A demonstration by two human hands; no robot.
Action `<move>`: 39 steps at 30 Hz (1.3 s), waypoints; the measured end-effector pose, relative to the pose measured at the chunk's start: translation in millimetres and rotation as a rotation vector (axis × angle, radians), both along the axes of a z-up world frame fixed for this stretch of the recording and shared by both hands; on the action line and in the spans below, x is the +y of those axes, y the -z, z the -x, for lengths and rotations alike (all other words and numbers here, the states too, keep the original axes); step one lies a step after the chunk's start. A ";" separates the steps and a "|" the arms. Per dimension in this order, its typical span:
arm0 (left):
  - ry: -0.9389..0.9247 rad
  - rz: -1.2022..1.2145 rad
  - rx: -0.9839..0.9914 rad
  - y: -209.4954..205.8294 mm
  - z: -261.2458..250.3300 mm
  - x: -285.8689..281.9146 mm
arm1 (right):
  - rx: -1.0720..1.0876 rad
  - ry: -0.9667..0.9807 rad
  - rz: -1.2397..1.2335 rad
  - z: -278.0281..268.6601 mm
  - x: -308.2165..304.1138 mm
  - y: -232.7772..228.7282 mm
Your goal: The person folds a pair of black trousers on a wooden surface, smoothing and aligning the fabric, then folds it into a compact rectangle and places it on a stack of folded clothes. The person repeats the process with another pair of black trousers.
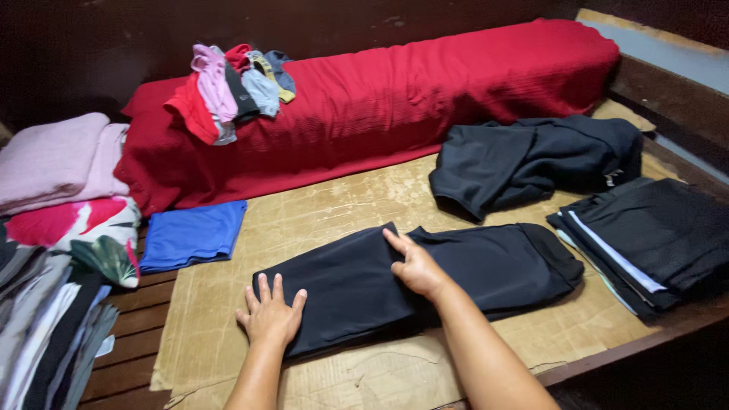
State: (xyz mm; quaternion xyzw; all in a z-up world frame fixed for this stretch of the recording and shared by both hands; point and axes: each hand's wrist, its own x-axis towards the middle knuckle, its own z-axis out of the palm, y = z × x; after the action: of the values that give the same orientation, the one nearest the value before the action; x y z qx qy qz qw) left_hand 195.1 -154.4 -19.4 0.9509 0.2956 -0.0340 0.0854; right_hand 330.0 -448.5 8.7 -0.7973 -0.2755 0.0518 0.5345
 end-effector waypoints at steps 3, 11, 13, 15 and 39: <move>0.056 0.026 0.008 -8.4 -12.2 -27.2 | -0.108 0.031 0.094 -17.5 -38.4 -16.9; 0.321 0.104 -0.016 -34.4 -36.0 -134.6 | -0.294 0.157 0.142 -56.9 -194.9 -82.7; 0.385 0.096 -0.004 -36.2 -35.9 -157.5 | -0.298 0.249 0.207 -65.1 -241.4 -83.0; 0.436 0.082 -0.006 -35.1 -34.4 -170.3 | -0.152 0.400 0.277 -73.3 -275.8 -63.8; 0.046 0.347 -0.353 -21.3 -2.7 -105.6 | 0.316 0.920 0.861 -35.9 -292.9 -2.0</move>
State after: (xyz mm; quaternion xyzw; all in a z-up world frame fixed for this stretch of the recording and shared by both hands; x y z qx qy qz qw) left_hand 197.7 -260.0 1.9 0.9196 0.2439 0.0806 0.2971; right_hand 365.9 -741.4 10.7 -0.9595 0.2217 0.0401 0.1689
